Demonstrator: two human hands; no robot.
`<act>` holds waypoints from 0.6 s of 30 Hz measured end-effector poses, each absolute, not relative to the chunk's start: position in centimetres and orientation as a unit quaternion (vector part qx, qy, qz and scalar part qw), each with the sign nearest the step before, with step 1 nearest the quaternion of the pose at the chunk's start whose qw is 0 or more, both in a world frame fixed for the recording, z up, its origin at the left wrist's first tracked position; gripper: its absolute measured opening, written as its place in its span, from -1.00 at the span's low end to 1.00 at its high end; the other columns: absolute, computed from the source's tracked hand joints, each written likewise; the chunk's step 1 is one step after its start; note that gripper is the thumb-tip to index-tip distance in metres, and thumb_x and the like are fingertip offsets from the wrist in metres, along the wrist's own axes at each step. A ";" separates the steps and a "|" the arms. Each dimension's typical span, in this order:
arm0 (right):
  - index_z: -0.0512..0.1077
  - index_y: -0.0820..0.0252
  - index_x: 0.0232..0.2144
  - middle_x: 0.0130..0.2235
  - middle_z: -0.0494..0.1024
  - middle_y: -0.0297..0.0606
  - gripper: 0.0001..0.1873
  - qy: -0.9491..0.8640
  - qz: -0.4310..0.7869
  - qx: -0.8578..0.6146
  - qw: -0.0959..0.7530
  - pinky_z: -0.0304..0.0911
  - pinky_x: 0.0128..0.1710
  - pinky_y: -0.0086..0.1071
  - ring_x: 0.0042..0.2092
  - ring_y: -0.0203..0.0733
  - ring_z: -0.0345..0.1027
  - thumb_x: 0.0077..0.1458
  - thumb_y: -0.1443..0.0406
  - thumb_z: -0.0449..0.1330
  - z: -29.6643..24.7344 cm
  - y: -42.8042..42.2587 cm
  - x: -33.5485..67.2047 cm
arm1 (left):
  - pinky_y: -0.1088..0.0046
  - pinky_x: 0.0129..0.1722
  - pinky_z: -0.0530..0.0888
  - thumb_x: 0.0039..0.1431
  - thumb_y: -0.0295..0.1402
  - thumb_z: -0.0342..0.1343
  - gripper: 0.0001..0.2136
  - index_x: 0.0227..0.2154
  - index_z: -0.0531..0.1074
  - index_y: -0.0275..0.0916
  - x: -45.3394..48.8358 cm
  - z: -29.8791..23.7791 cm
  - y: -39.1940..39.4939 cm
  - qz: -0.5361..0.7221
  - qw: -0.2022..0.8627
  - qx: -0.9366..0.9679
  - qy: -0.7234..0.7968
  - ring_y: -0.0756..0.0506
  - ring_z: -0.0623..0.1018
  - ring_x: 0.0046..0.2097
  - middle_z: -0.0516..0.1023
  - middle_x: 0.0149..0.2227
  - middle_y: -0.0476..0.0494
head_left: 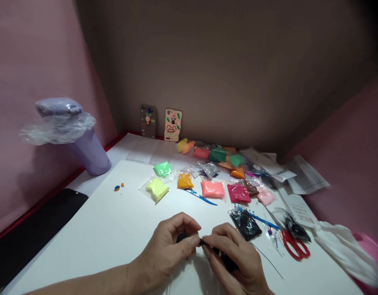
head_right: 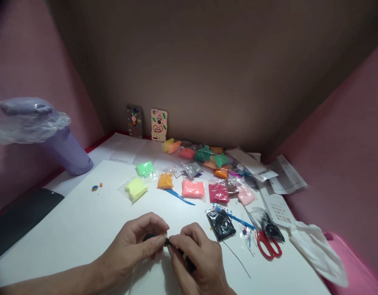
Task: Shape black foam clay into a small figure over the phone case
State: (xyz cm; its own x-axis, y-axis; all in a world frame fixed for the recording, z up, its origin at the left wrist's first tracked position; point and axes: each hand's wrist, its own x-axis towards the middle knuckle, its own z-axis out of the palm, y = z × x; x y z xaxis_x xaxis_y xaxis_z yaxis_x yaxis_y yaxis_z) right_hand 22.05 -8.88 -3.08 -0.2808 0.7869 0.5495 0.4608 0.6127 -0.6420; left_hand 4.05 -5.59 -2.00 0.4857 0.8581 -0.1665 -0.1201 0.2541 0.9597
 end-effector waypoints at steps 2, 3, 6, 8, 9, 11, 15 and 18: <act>0.40 0.19 -0.17 -0.38 0.32 -0.24 -0.69 -0.779 0.178 -0.398 0.450 0.25 -0.55 -0.46 -0.46 -0.31 0.32 0.03 0.54 0.12 -3.1 -8.9 22.1 | 0.51 -0.44 0.28 0.08 -0.31 0.17 -0.83 -0.33 0.37 -0.29 4.1 -1.9 -5.6 0.348 0.707 0.494 0.367 0.06 0.35 -0.47 0.38 -0.46 0.00; 0.40 0.19 -0.16 -0.37 0.33 -0.24 -0.68 -0.778 0.178 -0.397 0.453 0.26 -0.54 -0.46 -0.45 -0.31 0.32 0.03 0.54 0.12 -3.1 -8.9 22.0 | 0.51 -0.45 0.28 0.08 -0.30 0.17 -0.83 -0.33 0.38 -0.29 4.1 -1.9 -5.5 0.348 0.710 0.492 0.366 0.06 0.35 -0.47 0.39 -0.45 -0.01; 0.39 0.19 -0.15 -0.36 0.34 -0.24 -0.67 -0.774 0.176 -0.397 0.461 0.28 -0.53 -0.46 -0.45 -0.30 0.34 0.03 0.54 0.13 -3.1 -8.8 22.0 | 0.52 -0.46 0.28 0.08 -0.29 0.18 -0.81 -0.31 0.38 -0.28 4.0 -2.0 -5.5 0.352 0.715 0.486 0.360 0.06 0.38 -0.47 0.40 -0.43 -0.02; 0.39 0.19 -0.15 -0.36 0.35 -0.23 -0.67 -0.773 0.173 -0.398 0.463 0.29 -0.53 -0.45 -0.45 -0.30 0.35 0.02 0.54 0.13 -3.2 -8.8 22.0 | 0.51 -0.46 0.29 0.08 -0.29 0.18 -0.80 -0.30 0.37 -0.28 4.0 -2.2 -5.5 0.355 0.720 0.479 0.354 0.07 0.38 -0.49 0.40 -0.43 -0.01; 0.39 0.19 -0.15 -0.36 0.36 -0.23 -0.67 -0.774 0.172 -0.397 0.463 0.30 -0.53 -0.45 -0.45 -0.30 0.36 0.02 0.54 0.13 -3.2 -8.8 22.0 | 0.50 -0.46 0.29 0.08 -0.29 0.18 -0.80 -0.29 0.37 -0.27 4.0 -2.3 -5.5 0.356 0.722 0.477 0.352 0.07 0.38 -0.49 0.39 -0.43 -0.01; 0.37 0.19 -0.13 -0.35 0.38 -0.22 -0.66 -0.774 0.171 -0.394 0.465 0.31 -0.53 -0.45 -0.46 -0.29 0.36 0.02 0.52 0.14 -3.1 -8.8 22.1 | 0.49 -0.45 0.29 0.08 -0.29 0.17 -0.80 -0.29 0.37 -0.28 3.9 -2.4 -5.6 0.358 0.721 0.479 0.351 0.07 0.37 -0.49 0.40 -0.42 -0.02; 0.40 0.17 -0.17 -0.36 0.39 -0.21 -0.69 -0.778 0.167 -0.401 0.454 0.34 -0.50 -0.44 -0.43 -0.26 0.38 0.02 0.51 0.14 -3.1 -8.8 22.1 | 0.50 -0.42 0.31 0.08 -0.31 0.18 -0.82 -0.30 0.38 -0.28 3.9 -2.2 -5.7 0.359 0.715 0.488 0.348 0.07 0.38 -0.46 0.41 -0.40 -0.03; 0.41 0.16 -0.21 -0.37 0.38 -0.21 -0.71 -0.776 0.165 -0.400 0.458 0.35 -0.48 -0.43 -0.41 -0.25 0.38 0.02 0.52 0.13 -3.2 -8.8 22.0 | 0.52 -0.43 0.32 0.08 -0.29 0.19 -0.79 -0.28 0.38 -0.30 4.0 -2.1 -5.7 0.352 0.721 0.485 0.349 0.07 0.40 -0.46 0.42 -0.44 -0.03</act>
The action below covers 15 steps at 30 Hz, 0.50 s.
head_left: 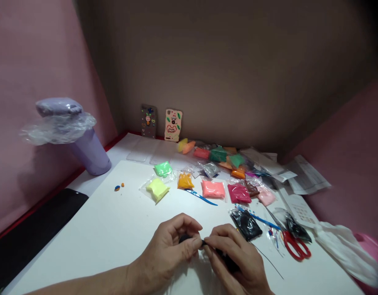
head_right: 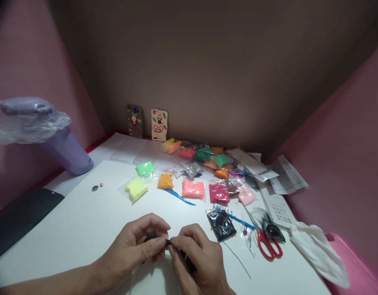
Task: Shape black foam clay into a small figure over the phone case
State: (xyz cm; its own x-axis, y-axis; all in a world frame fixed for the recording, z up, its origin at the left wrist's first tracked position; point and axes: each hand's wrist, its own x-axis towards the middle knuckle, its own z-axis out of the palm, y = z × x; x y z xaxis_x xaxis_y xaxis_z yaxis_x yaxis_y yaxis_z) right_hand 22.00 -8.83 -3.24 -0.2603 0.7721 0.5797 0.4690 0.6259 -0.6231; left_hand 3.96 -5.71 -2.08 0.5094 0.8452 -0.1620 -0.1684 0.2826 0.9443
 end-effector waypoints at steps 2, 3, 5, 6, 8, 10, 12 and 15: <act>0.41 0.16 -0.21 -0.37 0.38 -0.21 -0.72 -0.768 0.163 -0.397 0.476 0.34 -0.50 -0.42 -0.41 -0.25 0.37 0.03 0.52 0.12 -3.4 -8.9 22.0 | 0.53 -0.48 0.33 0.09 -0.24 0.18 -0.74 -0.24 0.35 -0.31 4.0 -2.1 -5.8 0.335 0.731 0.479 0.352 0.06 0.42 -0.50 0.44 -0.47 -0.04; 0.41 0.16 -0.20 -0.37 0.37 -0.21 -0.72 -0.764 0.162 -0.396 0.484 0.34 -0.50 -0.41 -0.41 -0.24 0.37 0.04 0.51 0.11 -3.4 -8.9 22.0 | 0.54 -0.51 0.33 0.09 -0.21 0.17 -0.71 -0.23 0.35 -0.32 4.0 -2.1 -5.8 0.324 0.738 0.475 0.352 0.06 0.43 -0.52 0.45 -0.48 -0.06; 0.40 0.17 -0.19 -0.37 0.37 -0.20 -0.71 -0.763 0.164 -0.394 0.486 0.34 -0.50 -0.41 -0.40 -0.24 0.37 0.04 0.51 0.11 -3.5 -8.9 22.0 | 0.55 -0.58 0.33 0.09 -0.18 0.16 -0.70 -0.26 0.35 -0.33 4.1 -2.1 -5.8 0.302 0.753 0.468 0.349 0.04 0.45 -0.55 0.47 -0.48 -0.10; 0.40 0.18 -0.18 -0.37 0.37 -0.20 -0.70 -0.766 0.166 -0.394 0.481 0.34 -0.50 -0.40 -0.40 -0.24 0.37 0.03 0.52 0.11 -3.4 -8.9 22.1 | 0.57 -0.61 0.33 0.09 -0.18 0.16 -0.70 -0.29 0.36 -0.34 4.2 -2.2 -5.8 0.295 0.759 0.464 0.348 0.04 0.46 -0.56 0.48 -0.48 -0.11; 0.40 0.19 -0.17 -0.36 0.37 -0.20 -0.70 -0.772 0.169 -0.393 0.470 0.33 -0.50 -0.40 -0.41 -0.24 0.37 0.03 0.53 0.12 -3.3 -9.0 22.2 | 0.58 -0.64 0.35 0.09 -0.17 0.15 -0.71 -0.36 0.37 -0.36 4.3 -2.2 -5.7 0.290 0.766 0.457 0.347 0.03 0.46 -0.56 0.49 -0.48 -0.12; 0.39 0.19 -0.16 -0.35 0.38 -0.19 -0.69 -0.777 0.170 -0.389 0.464 0.32 -0.50 -0.40 -0.40 -0.24 0.37 0.03 0.53 0.12 -3.2 -8.9 22.2 | 0.59 -0.65 0.35 0.08 -0.16 0.16 -0.71 -0.38 0.37 -0.35 4.4 -2.1 -5.6 0.293 0.768 0.449 0.350 0.05 0.45 -0.59 0.49 -0.52 -0.10; 0.37 0.20 -0.14 -0.34 0.41 -0.18 -0.68 -0.775 0.174 -0.386 0.470 0.31 -0.50 -0.39 -0.39 -0.23 0.36 0.03 0.51 0.13 -3.0 -8.9 22.2 | 0.59 -0.63 0.35 0.06 -0.16 0.17 -0.70 -0.37 0.37 -0.35 4.4 -2.1 -5.6 0.299 0.767 0.445 0.353 0.06 0.42 -0.62 0.48 -0.58 -0.07; 0.37 0.21 -0.21 -0.38 0.43 -0.21 -0.74 -0.766 0.191 -0.391 0.473 0.27 -0.50 -0.40 -0.38 -0.22 0.35 0.03 0.53 0.12 -2.6 -8.7 22.0 | 0.57 -0.60 0.36 0.04 -0.17 0.20 -0.70 -0.36 0.38 -0.35 4.3 -2.1 -5.6 0.304 0.763 0.448 0.354 0.06 0.43 -0.62 0.50 -0.57 -0.09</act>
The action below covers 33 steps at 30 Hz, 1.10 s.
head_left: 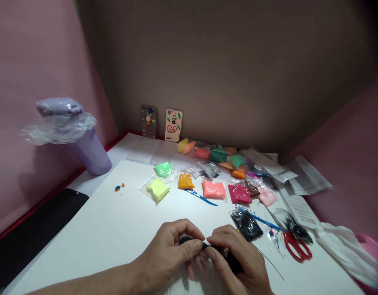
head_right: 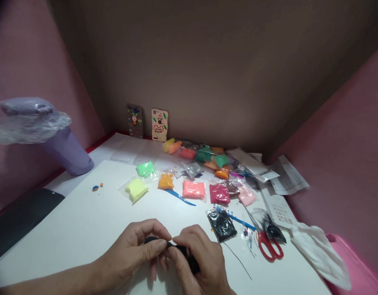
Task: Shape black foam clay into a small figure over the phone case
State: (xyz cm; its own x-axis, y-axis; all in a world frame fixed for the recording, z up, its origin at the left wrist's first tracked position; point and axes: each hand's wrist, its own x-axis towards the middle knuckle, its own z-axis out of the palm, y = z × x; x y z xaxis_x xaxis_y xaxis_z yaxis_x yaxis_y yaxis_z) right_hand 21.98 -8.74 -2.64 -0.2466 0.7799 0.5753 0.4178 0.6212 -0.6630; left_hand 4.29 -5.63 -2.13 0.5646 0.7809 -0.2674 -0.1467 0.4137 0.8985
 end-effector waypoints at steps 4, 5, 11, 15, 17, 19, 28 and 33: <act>0.39 0.21 -0.34 -0.42 0.42 -0.23 -0.82 -0.759 0.213 -0.401 0.467 0.25 -0.50 -0.41 -0.40 -0.24 0.34 0.03 0.53 0.11 -2.4 -8.7 21.7 | 0.54 -0.55 0.37 0.04 -0.21 0.20 -0.73 -0.35 0.38 -0.34 4.1 -2.2 -5.7 0.311 0.754 0.457 0.354 0.04 0.47 -0.58 0.55 -0.48 -0.14; 0.39 0.21 -0.34 -0.43 0.42 -0.24 -0.84 -0.755 0.218 -0.404 0.469 0.25 -0.50 -0.41 -0.41 -0.24 0.33 0.03 0.52 0.12 -2.4 -8.8 21.7 | 0.53 -0.53 0.37 0.04 -0.22 0.20 -0.74 -0.34 0.38 -0.33 4.1 -2.2 -5.7 0.312 0.754 0.458 0.353 0.03 0.48 -0.57 0.55 -0.47 -0.14; 0.38 0.21 -0.33 -0.43 0.41 -0.24 -0.85 -0.754 0.222 -0.400 0.471 0.23 -0.51 -0.41 -0.43 -0.25 0.33 0.06 0.49 0.10 -2.3 -8.9 21.8 | 0.49 -0.48 0.38 0.04 -0.24 0.20 -0.76 -0.35 0.38 -0.33 4.1 -2.1 -5.6 0.310 0.757 0.456 0.351 0.00 0.49 -0.54 0.55 -0.48 -0.15; 0.36 0.20 -0.31 -0.46 0.41 -0.27 -0.88 -0.752 0.226 -0.401 0.473 0.21 -0.53 -0.42 -0.46 -0.26 0.31 0.07 0.45 0.10 -2.4 -8.8 21.7 | 0.49 -0.49 0.37 0.03 -0.24 0.21 -0.76 -0.35 0.39 -0.33 4.1 -2.1 -5.6 0.315 0.759 0.456 0.343 0.00 0.48 -0.53 0.55 -0.48 -0.15; 0.36 0.20 -0.32 -0.45 0.40 -0.28 -0.88 -0.750 0.236 -0.406 0.466 0.20 -0.53 -0.42 -0.47 -0.28 0.30 0.07 0.46 0.10 -2.5 -8.8 21.7 | 0.49 -0.47 0.37 0.04 -0.25 0.20 -0.77 -0.35 0.40 -0.33 4.1 -2.2 -5.6 0.314 0.755 0.466 0.337 0.00 0.49 -0.51 0.55 -0.47 -0.16; 0.36 0.20 -0.32 -0.44 0.40 -0.28 -0.87 -0.747 0.246 -0.407 0.464 0.20 -0.52 -0.42 -0.45 -0.28 0.31 0.08 0.47 0.09 -2.6 -8.8 21.7 | 0.48 -0.44 0.38 0.05 -0.26 0.20 -0.77 -0.35 0.40 -0.34 4.0 -2.2 -5.6 0.315 0.753 0.469 0.336 0.00 0.49 -0.49 0.55 -0.47 -0.16; 0.35 0.21 -0.33 -0.44 0.39 -0.26 -0.88 -0.741 0.247 -0.407 0.473 0.19 -0.52 -0.41 -0.45 -0.26 0.29 0.10 0.46 0.05 -2.5 -8.8 21.8 | 0.47 -0.43 0.39 0.05 -0.29 0.19 -0.80 -0.35 0.40 -0.32 4.0 -2.1 -5.5 0.310 0.756 0.461 0.346 0.00 0.49 -0.50 0.55 -0.47 -0.15; 0.35 0.20 -0.36 -0.47 0.39 -0.28 -0.89 -0.742 0.255 -0.397 0.475 0.18 -0.52 -0.42 -0.45 -0.28 0.28 0.11 0.44 0.05 -2.4 -8.7 21.6 | 0.49 -0.44 0.38 0.04 -0.31 0.20 -0.81 -0.35 0.40 -0.33 4.1 -2.2 -5.5 0.313 0.751 0.463 0.351 0.01 0.49 -0.49 0.55 -0.47 -0.14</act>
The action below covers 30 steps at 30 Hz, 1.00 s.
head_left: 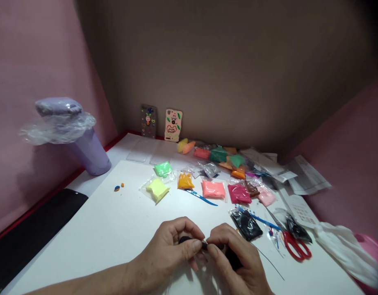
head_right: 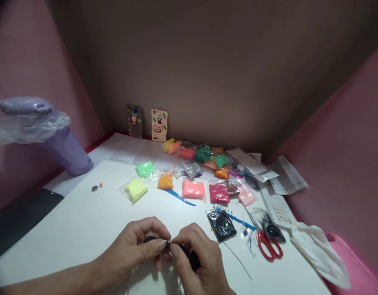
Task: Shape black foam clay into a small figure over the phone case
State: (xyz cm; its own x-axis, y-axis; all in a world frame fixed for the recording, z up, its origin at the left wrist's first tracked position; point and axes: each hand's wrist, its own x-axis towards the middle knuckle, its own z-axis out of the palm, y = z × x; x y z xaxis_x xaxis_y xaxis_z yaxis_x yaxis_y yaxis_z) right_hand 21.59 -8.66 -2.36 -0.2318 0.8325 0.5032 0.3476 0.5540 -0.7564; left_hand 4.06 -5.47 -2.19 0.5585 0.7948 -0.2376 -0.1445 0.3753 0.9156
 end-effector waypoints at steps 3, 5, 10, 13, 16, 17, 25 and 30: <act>0.34 0.20 -0.38 -0.46 0.36 -0.29 -0.90 -0.737 0.261 -0.413 0.467 0.16 -0.51 -0.42 -0.45 -0.29 0.27 0.12 0.44 0.05 -2.7 -8.7 21.7 | 0.48 -0.44 0.39 0.05 -0.29 0.20 -0.79 -0.35 0.39 -0.33 4.1 -2.2 -5.5 0.310 0.754 0.463 0.349 0.00 0.49 -0.51 0.55 -0.48 -0.15; 0.33 0.20 -0.37 -0.44 0.36 -0.28 -0.90 -0.734 0.271 -0.421 0.460 0.17 -0.50 -0.42 -0.44 -0.29 0.28 0.13 0.43 0.04 -2.9 -8.8 21.8 | 0.47 -0.44 0.40 0.05 -0.28 0.19 -0.79 -0.34 0.39 -0.34 4.1 -2.1 -5.5 0.310 0.755 0.463 0.346 0.00 0.49 -0.51 0.55 -0.48 -0.16; 0.32 0.20 -0.36 -0.43 0.36 -0.27 -0.91 -0.727 0.279 -0.424 0.462 0.17 -0.51 -0.43 -0.44 -0.29 0.28 0.14 0.41 0.02 -2.8 -8.8 21.9 | 0.45 -0.43 0.41 0.06 -0.28 0.18 -0.79 -0.34 0.39 -0.34 4.1 -2.1 -5.4 0.315 0.754 0.465 0.341 -0.01 0.49 -0.49 0.56 -0.47 -0.17; 0.33 0.19 -0.35 -0.43 0.37 -0.27 -0.90 -0.728 0.279 -0.421 0.464 0.17 -0.51 -0.43 -0.45 -0.28 0.28 0.14 0.41 0.02 -2.7 -8.8 22.0 | 0.45 -0.43 0.41 0.07 -0.28 0.18 -0.79 -0.35 0.38 -0.34 4.1 -2.0 -5.5 0.315 0.753 0.467 0.341 -0.01 0.50 -0.50 0.56 -0.46 -0.19; 0.33 0.19 -0.34 -0.43 0.37 -0.27 -0.89 -0.720 0.285 -0.420 0.473 0.17 -0.50 -0.42 -0.44 -0.28 0.27 0.15 0.41 0.01 -3.0 -8.8 22.0 | 0.45 -0.44 0.42 0.06 -0.26 0.19 -0.77 -0.35 0.38 -0.35 4.1 -2.0 -5.5 0.317 0.751 0.466 0.343 -0.02 0.50 -0.50 0.57 -0.46 -0.21; 0.33 0.19 -0.34 -0.43 0.37 -0.27 -0.88 -0.716 0.287 -0.419 0.480 0.17 -0.50 -0.42 -0.44 -0.28 0.27 0.15 0.41 0.00 -3.2 -8.8 22.0 | 0.45 -0.45 0.42 0.05 -0.26 0.19 -0.77 -0.35 0.39 -0.35 4.1 -2.0 -5.5 0.318 0.752 0.465 0.343 -0.02 0.50 -0.51 0.57 -0.46 -0.22; 0.35 0.18 -0.28 -0.39 0.41 -0.27 -0.88 -0.706 0.287 -0.426 0.488 0.20 -0.47 -0.42 -0.42 -0.28 0.30 0.15 0.39 0.02 -3.0 -8.8 21.9 | 0.45 -0.44 0.42 0.05 -0.26 0.19 -0.77 -0.35 0.38 -0.35 4.0 -1.9 -5.3 0.322 0.749 0.455 0.359 -0.02 0.51 -0.50 0.58 -0.47 -0.23; 0.34 0.20 -0.19 -0.36 0.42 -0.25 -0.81 -0.726 0.251 -0.412 0.490 0.23 -0.49 -0.42 -0.42 -0.28 0.30 0.13 0.43 0.04 -2.8 -8.6 22.0 | 0.42 -0.42 0.43 0.10 -0.27 0.15 -0.79 -0.34 0.37 -0.34 3.9 -1.9 -5.2 0.329 0.746 0.452 0.363 -0.04 0.53 -0.48 0.59 -0.45 -0.27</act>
